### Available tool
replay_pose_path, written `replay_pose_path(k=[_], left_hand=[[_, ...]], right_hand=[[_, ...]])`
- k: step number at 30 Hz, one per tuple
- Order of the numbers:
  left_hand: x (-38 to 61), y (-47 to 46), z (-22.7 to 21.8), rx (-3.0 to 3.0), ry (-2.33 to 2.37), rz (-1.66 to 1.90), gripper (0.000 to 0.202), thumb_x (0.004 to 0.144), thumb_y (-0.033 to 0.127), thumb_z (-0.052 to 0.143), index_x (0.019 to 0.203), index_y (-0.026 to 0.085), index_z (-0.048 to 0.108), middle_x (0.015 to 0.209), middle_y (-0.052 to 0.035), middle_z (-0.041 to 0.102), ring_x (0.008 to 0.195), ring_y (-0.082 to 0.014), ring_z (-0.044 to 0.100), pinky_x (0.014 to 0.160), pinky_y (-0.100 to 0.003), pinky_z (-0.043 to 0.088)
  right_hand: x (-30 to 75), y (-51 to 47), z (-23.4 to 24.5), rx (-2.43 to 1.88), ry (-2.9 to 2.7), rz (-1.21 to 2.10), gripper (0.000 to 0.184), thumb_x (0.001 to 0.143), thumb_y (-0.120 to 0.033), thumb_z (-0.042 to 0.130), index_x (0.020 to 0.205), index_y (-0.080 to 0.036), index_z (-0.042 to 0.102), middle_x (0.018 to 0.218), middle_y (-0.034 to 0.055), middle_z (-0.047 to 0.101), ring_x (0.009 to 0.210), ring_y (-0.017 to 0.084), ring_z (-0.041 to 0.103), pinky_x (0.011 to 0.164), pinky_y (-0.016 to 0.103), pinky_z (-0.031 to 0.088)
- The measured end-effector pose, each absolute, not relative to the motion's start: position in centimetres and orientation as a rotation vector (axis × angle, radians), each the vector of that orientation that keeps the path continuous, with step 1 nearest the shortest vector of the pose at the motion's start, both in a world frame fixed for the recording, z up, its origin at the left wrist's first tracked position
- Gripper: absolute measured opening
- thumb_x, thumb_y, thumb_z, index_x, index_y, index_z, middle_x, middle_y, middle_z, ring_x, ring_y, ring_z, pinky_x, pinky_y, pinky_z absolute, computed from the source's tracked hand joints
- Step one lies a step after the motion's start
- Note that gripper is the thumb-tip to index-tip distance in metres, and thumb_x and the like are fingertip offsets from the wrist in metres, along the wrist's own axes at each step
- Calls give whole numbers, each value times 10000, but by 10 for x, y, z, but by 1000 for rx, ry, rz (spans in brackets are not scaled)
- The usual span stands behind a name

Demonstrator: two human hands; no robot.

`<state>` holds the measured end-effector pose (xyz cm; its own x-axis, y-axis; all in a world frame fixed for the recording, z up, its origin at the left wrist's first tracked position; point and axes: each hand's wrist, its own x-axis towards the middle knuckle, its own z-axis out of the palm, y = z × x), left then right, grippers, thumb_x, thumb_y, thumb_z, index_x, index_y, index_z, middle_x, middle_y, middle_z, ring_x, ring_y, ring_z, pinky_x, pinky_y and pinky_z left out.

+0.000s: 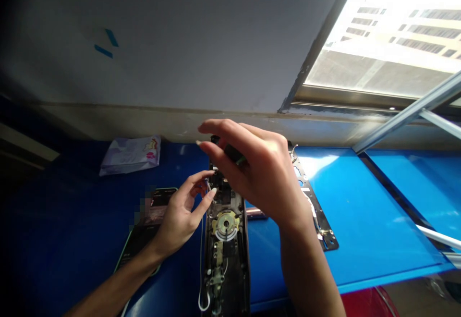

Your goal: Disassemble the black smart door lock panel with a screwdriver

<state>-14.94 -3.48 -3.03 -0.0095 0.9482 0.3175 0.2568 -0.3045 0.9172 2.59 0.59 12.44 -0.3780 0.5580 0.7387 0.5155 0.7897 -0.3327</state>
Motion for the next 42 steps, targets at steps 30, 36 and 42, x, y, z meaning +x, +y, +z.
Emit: replay_pose_path(k=[30, 36, 42], left_hand=[[-149, -34, -30, 1594, 1226, 1383, 324, 1005, 258, 647, 1326, 294, 627, 1025, 4, 654, 877, -127, 614, 890, -266, 517], [-148, -33, -33, 1592, 1223, 1395, 330, 1000, 258, 656, 1326, 300, 628, 1065, -6, 664, 898, -136, 622, 899, -280, 518], [-149, -34, -31, 1601, 1222, 1387, 329, 1000, 251, 652, 1324, 299, 630, 1047, -3, 661, 886, -136, 618, 896, -280, 516]], right_hand=[[33, 2, 128, -763, -2140, 190, 436, 921, -69, 567, 1302, -268, 643, 1078, 19, 731, 852, 144, 698, 769, 295, 608], [29, 6, 126, -764, -2057, 25, 82, 953, -267, 733, 989, -194, 727, 812, -4, 732, 602, 96, 597, 545, 286, 503], [32, 5, 125, -757, -2083, 79, 366, 959, -99, 605, 1295, -220, 684, 933, 7, 738, 689, 106, 645, 661, 267, 584]])
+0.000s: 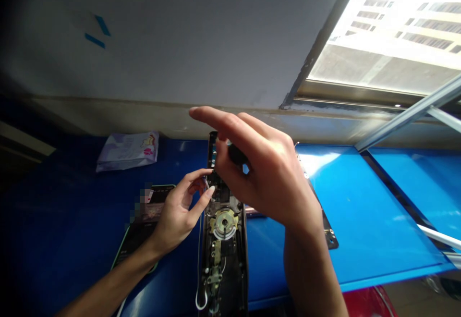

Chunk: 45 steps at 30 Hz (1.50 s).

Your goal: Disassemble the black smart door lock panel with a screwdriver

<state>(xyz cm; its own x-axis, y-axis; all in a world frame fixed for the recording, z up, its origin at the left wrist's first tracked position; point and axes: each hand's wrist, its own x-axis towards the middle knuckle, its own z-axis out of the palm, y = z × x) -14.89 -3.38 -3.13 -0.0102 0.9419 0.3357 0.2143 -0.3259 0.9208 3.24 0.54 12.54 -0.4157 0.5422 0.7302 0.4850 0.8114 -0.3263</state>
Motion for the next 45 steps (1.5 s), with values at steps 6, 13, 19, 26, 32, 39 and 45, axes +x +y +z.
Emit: replay_pose_path(k=[6, 13, 19, 26, 32, 39, 45], left_hand=[[-149, -34, -33, 1619, 1222, 1395, 335, 996, 247, 656, 1326, 300, 625, 1036, 2, 663, 884, -131, 618, 886, -268, 521], [-148, -33, -32, 1613, 1232, 1396, 329, 995, 254, 653, 1321, 294, 632, 1016, 0, 661, 870, -136, 622, 888, -276, 527], [-149, -33, -34, 1610, 1231, 1391, 339, 995, 255, 655, 1330, 304, 627, 1069, -9, 676, 905, -140, 633, 907, -282, 525], [-149, -34, -33, 1607, 1234, 1397, 332, 997, 256, 656, 1324, 302, 629, 1047, -3, 667, 887, -131, 633, 907, -278, 525], [-149, -35, -32, 1610, 1237, 1396, 347, 986, 258, 652, 1332, 269, 629, 1083, -31, 685, 953, -167, 659, 916, -303, 539], [-147, -33, -31, 1600, 1236, 1411, 334, 993, 248, 655, 1322, 299, 631, 1039, -2, 666, 881, -135, 630, 897, -280, 529], [-148, -33, -32, 1596, 1239, 1404, 326, 994, 265, 655, 1319, 279, 637, 1018, -7, 661, 873, -140, 629, 890, -286, 529]], right_hand=[[31, 4, 125, -733, -2101, 144, 332, 935, -145, 638, 1249, -250, 670, 1004, 34, 737, 717, 131, 661, 645, 289, 592], [31, 2, 127, -780, -2094, 67, 231, 984, -179, 650, 1195, -254, 709, 881, -15, 743, 621, 93, 614, 598, 261, 555], [33, -2, 129, -793, -2142, 155, 381, 917, -99, 628, 1277, -218, 673, 1039, 26, 719, 748, 122, 644, 676, 294, 579], [33, 3, 128, -785, -2092, 41, 123, 989, -193, 666, 1082, -209, 746, 856, -21, 753, 630, 79, 630, 590, 250, 537], [33, -3, 130, -760, -2159, 206, 458, 932, -116, 592, 1366, -255, 638, 1076, 36, 738, 808, 144, 691, 726, 288, 609], [32, 1, 129, -779, -2057, 75, 57, 964, -280, 727, 1008, -247, 744, 793, -32, 747, 571, 87, 606, 555, 249, 534], [38, -2, 131, -763, -2151, 213, 452, 927, -82, 556, 1333, -262, 640, 1112, 40, 738, 886, 162, 701, 785, 315, 619]])
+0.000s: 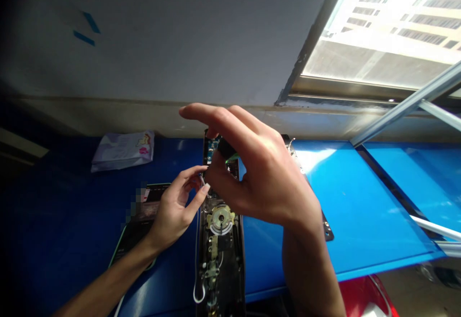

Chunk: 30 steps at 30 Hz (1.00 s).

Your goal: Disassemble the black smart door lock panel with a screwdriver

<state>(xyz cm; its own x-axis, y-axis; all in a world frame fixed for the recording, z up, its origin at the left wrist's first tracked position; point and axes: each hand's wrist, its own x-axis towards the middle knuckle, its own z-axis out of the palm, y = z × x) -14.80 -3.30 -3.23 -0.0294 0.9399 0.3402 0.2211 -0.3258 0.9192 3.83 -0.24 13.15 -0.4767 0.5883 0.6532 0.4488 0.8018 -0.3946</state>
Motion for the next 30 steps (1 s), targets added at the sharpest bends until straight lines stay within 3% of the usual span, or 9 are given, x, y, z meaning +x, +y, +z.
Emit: replay_pose_path(k=[2, 7, 13, 15, 19, 22, 25, 27, 30], left_hand=[[-148, -33, -33, 1597, 1241, 1412, 324, 990, 271, 661, 1314, 270, 639, 1019, -10, 663, 878, -144, 633, 887, -289, 531], [-148, -33, -33, 1607, 1253, 1408, 324, 993, 272, 658, 1316, 269, 639, 1082, -25, 679, 908, -147, 647, 907, -295, 535], [-148, -33, -32, 1620, 1259, 1408, 322, 994, 279, 651, 1315, 261, 642, 1044, -24, 680, 885, -149, 644, 889, -291, 544], [-148, -33, -33, 1619, 1260, 1410, 325, 992, 281, 655, 1316, 261, 642, 1042, -24, 681, 884, -150, 647, 890, -292, 546], [-148, -33, -33, 1622, 1268, 1414, 325, 992, 295, 658, 1315, 264, 645, 1067, -32, 688, 892, -155, 654, 897, -304, 551], [-148, -33, -32, 1632, 1266, 1410, 319, 994, 289, 654, 1312, 266, 648, 1079, -33, 690, 890, -151, 651, 896, -303, 552], [-149, -33, -31, 1635, 1267, 1408, 318, 994, 278, 651, 1311, 263, 646, 1073, -32, 693, 888, -149, 649, 885, -298, 549], [-148, -33, -31, 1638, 1268, 1406, 322, 992, 271, 649, 1314, 263, 643, 1091, -35, 698, 903, -152, 653, 885, -299, 548], [-148, -33, -32, 1640, 1268, 1416, 328, 989, 278, 653, 1317, 258, 642, 1077, -38, 702, 893, -157, 659, 874, -302, 551]], right_hand=[[37, -1, 130, -794, -2133, 187, 374, 933, -116, 593, 1270, -258, 672, 1083, 41, 744, 825, 155, 688, 759, 313, 610], [35, 5, 126, -804, -2049, 71, 39, 960, -270, 717, 986, -252, 740, 776, -31, 726, 566, 95, 591, 569, 268, 529], [38, 0, 129, -759, -2130, 222, 482, 893, -66, 585, 1315, -290, 645, 1085, 17, 738, 791, 141, 682, 736, 292, 611], [37, 0, 129, -777, -2133, 196, 426, 906, -98, 600, 1284, -287, 655, 1074, 25, 740, 781, 146, 679, 730, 303, 609], [35, 3, 127, -788, -2082, 75, 74, 966, -296, 713, 1014, -241, 725, 792, -27, 719, 587, 96, 586, 579, 274, 540], [35, 3, 127, -767, -2091, 104, 91, 991, -224, 670, 1056, -228, 734, 857, -22, 748, 634, 86, 629, 603, 251, 552], [36, -1, 129, -764, -2137, 192, 356, 949, -95, 595, 1256, -254, 679, 1017, 7, 747, 759, 118, 676, 707, 279, 603], [36, -2, 129, -752, -2153, 213, 438, 898, -67, 596, 1289, -254, 655, 1078, 31, 733, 822, 145, 684, 748, 308, 613], [34, -1, 128, -794, -2138, 135, 279, 939, -151, 653, 1199, -245, 688, 987, 28, 735, 735, 133, 651, 680, 309, 586]])
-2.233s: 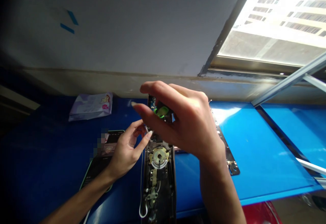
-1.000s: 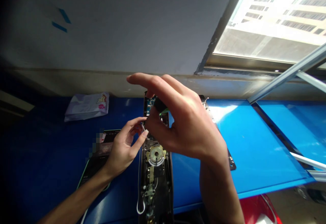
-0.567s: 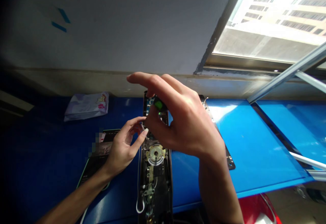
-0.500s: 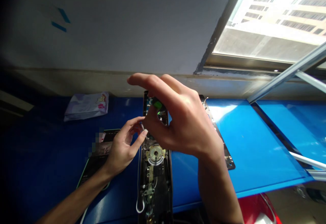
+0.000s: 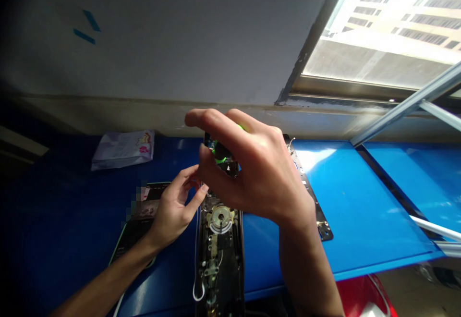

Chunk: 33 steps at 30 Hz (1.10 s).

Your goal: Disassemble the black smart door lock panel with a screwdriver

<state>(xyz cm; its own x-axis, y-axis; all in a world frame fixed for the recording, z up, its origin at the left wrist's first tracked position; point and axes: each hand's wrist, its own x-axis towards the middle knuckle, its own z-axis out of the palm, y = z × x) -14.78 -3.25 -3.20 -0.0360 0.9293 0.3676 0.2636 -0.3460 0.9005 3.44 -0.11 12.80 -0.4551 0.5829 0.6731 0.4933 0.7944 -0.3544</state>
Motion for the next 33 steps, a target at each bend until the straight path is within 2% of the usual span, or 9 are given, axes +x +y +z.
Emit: replay_pose_path(k=[2, 5, 11, 15, 18, 22, 25, 29, 33], left_hand=[[-148, -32, -32, 1639, 1271, 1416, 321, 992, 289, 652, 1311, 252, 645, 1051, -37, 698, 873, -157, 656, 871, -305, 553], [-148, -33, -32, 1636, 1272, 1410, 314, 993, 293, 652, 1304, 251, 648, 1061, -38, 692, 880, -157, 654, 886, -306, 552], [-147, -33, -32, 1630, 1250, 1420, 322, 986, 266, 650, 1308, 258, 646, 1046, -26, 691, 875, -152, 649, 879, -291, 545], [-147, -33, -32, 1628, 1255, 1420, 324, 986, 265, 656, 1310, 268, 643, 1063, -20, 689, 884, -148, 646, 888, -289, 536], [-147, -32, -31, 1623, 1260, 1418, 310, 992, 264, 655, 1302, 279, 646, 1061, -11, 680, 878, -136, 634, 892, -280, 529], [-147, -33, -31, 1612, 1239, 1415, 316, 995, 254, 651, 1310, 283, 638, 1040, -3, 668, 875, -128, 624, 890, -269, 525], [-148, -34, -33, 1616, 1230, 1410, 327, 995, 252, 652, 1320, 285, 630, 1047, -5, 670, 883, -128, 623, 893, -267, 522], [-148, -34, -34, 1615, 1231, 1421, 328, 992, 255, 661, 1317, 286, 632, 1022, 1, 663, 878, -127, 621, 891, -263, 519], [-147, -33, -33, 1621, 1239, 1427, 318, 990, 258, 660, 1307, 281, 643, 1012, 3, 662, 860, -123, 621, 889, -262, 524]], right_hand=[[34, 1, 127, -818, -2100, 76, 89, 967, -275, 704, 1048, -242, 722, 826, -8, 713, 612, 104, 578, 577, 289, 531], [34, 3, 126, -783, -2078, 68, 61, 986, -283, 692, 976, -239, 732, 774, -30, 708, 579, 84, 566, 555, 263, 517], [37, -3, 130, -797, -2148, 205, 445, 899, -92, 598, 1294, -293, 638, 1081, 28, 737, 823, 167, 694, 768, 325, 621], [35, 0, 128, -798, -2101, 106, 105, 965, -269, 687, 1068, -254, 699, 818, -16, 698, 596, 113, 584, 595, 289, 546], [35, 2, 128, -779, -2078, 86, 87, 977, -317, 705, 925, -247, 706, 721, -44, 663, 538, 90, 529, 538, 267, 493], [38, -1, 130, -740, -2152, 160, 282, 973, -127, 597, 1214, -243, 684, 980, 5, 747, 703, 108, 655, 666, 259, 570], [38, -4, 131, -767, -2181, 186, 379, 931, -90, 586, 1272, -241, 654, 1056, 30, 738, 780, 128, 669, 744, 281, 590], [34, -1, 129, -805, -2111, 71, 63, 973, -270, 694, 1019, -234, 717, 814, -6, 711, 616, 109, 582, 579, 285, 513], [34, 2, 127, -770, -2106, 75, 66, 1001, -244, 660, 993, -234, 724, 815, -16, 727, 618, 98, 604, 595, 270, 525]])
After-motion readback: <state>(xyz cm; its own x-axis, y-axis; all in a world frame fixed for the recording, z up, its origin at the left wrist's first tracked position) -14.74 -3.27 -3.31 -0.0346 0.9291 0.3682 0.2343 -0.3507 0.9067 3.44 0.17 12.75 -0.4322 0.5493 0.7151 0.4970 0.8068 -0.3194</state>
